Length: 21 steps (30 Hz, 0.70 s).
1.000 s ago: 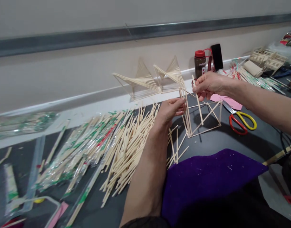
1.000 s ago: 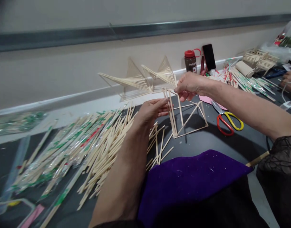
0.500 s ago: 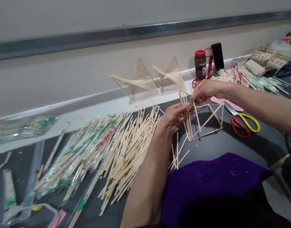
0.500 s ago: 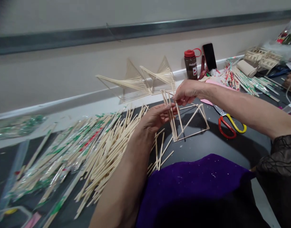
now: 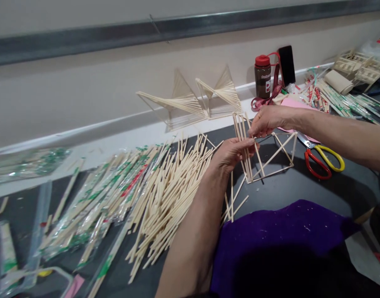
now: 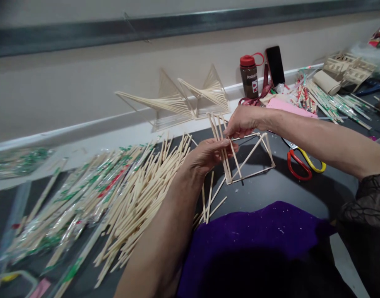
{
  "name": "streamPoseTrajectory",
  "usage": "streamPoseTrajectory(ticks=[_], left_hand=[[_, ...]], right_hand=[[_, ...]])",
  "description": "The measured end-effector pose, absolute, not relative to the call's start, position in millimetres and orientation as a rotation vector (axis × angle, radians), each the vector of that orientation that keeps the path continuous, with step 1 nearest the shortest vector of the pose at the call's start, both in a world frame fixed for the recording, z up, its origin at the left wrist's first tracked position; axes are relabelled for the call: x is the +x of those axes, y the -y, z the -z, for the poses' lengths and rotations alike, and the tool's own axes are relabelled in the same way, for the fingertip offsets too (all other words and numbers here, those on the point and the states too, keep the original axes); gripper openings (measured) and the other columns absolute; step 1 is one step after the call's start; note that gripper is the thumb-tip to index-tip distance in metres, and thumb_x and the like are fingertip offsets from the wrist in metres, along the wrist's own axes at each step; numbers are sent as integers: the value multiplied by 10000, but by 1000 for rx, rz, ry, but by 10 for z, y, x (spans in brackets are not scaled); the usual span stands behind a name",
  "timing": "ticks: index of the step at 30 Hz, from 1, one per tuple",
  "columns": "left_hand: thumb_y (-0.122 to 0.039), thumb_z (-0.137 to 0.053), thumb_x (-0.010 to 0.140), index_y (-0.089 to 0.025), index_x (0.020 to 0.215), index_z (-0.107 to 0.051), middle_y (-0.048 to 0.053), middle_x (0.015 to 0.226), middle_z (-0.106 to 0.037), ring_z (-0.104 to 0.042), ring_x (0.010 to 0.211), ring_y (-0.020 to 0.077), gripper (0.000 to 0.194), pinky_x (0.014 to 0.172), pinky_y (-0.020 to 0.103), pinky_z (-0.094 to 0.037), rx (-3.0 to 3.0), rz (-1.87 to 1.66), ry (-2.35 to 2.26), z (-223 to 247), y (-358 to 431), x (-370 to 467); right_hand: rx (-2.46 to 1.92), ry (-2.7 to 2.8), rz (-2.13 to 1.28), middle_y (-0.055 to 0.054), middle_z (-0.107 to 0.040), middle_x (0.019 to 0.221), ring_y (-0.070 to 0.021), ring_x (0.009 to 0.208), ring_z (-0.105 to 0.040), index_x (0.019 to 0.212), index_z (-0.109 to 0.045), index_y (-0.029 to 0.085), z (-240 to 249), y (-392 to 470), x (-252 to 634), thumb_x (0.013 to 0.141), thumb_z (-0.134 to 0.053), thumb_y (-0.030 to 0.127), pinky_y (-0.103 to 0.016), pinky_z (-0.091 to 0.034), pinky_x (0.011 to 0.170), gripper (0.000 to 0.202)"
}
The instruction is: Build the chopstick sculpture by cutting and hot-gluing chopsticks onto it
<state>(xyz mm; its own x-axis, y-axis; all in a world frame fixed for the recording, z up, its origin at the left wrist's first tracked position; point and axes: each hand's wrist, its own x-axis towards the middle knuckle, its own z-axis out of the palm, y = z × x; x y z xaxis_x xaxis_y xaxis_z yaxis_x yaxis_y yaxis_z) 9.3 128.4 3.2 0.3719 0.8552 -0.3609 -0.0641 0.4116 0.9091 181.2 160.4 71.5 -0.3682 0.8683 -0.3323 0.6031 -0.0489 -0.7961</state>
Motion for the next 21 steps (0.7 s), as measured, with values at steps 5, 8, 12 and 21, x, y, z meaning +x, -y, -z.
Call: streamPoseTrajectory(ticks=[5,8,12,21], left_hand=[[-349,-853,531,-143,646,-737,70,708,-723,-617,671,153,263,724,316,-435,949,-690,-1015,-41,-1263,107],[-297,-831,559,-145,637,-733,64,699,-722,-638,700,158,197,723,303,-433,930,-697,-988,-32,-1252,116],[-258,-809,573,-136,636,-723,69,685,-719,-636,666,156,162,691,301,-432,903,-699,-956,-16,-1250,130],[-238,-848,525,-125,630,-716,64,656,-718,-638,636,138,203,646,263,-441,865,-728,-993,-5,-1235,151]], right_hand=[[-1572,1926,-1392,6,-604,563,-85,523,-519,583,-653,156,-749,-1549,1800,784,-748,166,-231,-384,509,223],[-1578,1895,-1372,2,-585,541,-87,515,-511,541,-622,159,-784,-1494,1795,803,-742,159,-245,-384,515,288],[-1594,1876,-1362,-5,-596,554,-92,514,-517,537,-622,167,-779,-1476,1799,786,-774,186,-259,-403,524,292],[-1603,1980,-1290,-35,-668,633,-108,551,-567,592,-661,160,-707,-1537,1796,783,-773,260,-247,-437,518,243]])
